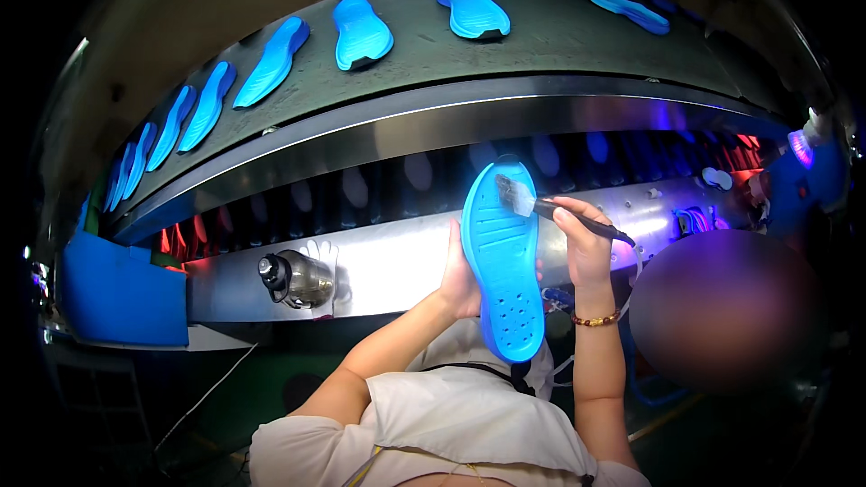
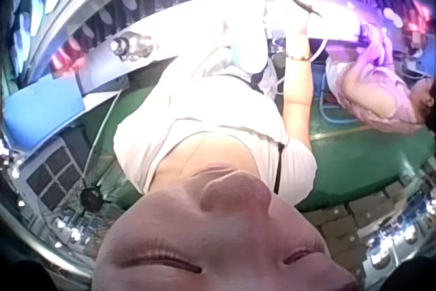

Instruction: The person applies adhesive to shoe soles using a handheld brush applicator, repeatedly taking soles from an upper conveyor belt.

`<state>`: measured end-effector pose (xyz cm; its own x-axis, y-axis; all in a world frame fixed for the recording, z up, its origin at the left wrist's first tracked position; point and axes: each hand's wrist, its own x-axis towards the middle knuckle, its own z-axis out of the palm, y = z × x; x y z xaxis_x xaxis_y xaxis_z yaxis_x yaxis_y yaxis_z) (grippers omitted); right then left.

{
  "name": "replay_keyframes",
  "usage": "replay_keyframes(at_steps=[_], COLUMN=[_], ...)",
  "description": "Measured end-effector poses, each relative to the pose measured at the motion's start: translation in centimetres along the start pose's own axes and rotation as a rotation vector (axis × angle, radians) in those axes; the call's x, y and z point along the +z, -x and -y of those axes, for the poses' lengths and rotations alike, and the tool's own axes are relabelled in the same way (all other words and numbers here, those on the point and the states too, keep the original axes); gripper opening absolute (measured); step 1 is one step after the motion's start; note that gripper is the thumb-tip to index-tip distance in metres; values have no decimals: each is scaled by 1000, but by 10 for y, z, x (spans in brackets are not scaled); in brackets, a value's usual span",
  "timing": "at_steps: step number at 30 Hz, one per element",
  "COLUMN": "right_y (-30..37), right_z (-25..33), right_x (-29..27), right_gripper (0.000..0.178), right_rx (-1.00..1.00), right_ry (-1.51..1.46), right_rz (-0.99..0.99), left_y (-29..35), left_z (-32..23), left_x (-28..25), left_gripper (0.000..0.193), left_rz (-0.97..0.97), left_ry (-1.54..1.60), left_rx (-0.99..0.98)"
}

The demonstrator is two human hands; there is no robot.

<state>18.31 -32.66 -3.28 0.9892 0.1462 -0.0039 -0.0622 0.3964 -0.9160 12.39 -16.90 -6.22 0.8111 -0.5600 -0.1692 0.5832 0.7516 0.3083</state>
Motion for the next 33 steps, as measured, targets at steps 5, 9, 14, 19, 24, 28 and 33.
replay_keyframes(at_steps=[5, 9, 14, 19, 24, 28, 33], right_y=[10, 40, 62, 22, 23, 25, 24], right_z=[-9, -4, 11, 39, 35, 53, 48], right_x=[32, 44, 10, 25, 35, 33, 35], right_gripper=[16, 14, 16, 16, 17, 17, 16], right_rx=[-222, -629, -387, -276, -413, -178, -402], right_ry=[463, 836, 819, 416, 508, 238, 511], right_rz=[4, 239, 665, 309, 588, 452, 638], left_y=[-5, -2, 17, 21, 16, 18, 16], left_z=[15, -1, -34, -19, -23, -26, -32], left_x=[-4, -19, -22, 14, 33, 27, 35], left_gripper=[83, 89, 95, 94, 86, 88, 90], left_rz=[-224, -347, -224, -127, -281, -149, -292], left_ry=[-24, -101, -137, -61, -47, -133, -148], left_rx=[144, 279, 203, 94, 143, 179, 281])
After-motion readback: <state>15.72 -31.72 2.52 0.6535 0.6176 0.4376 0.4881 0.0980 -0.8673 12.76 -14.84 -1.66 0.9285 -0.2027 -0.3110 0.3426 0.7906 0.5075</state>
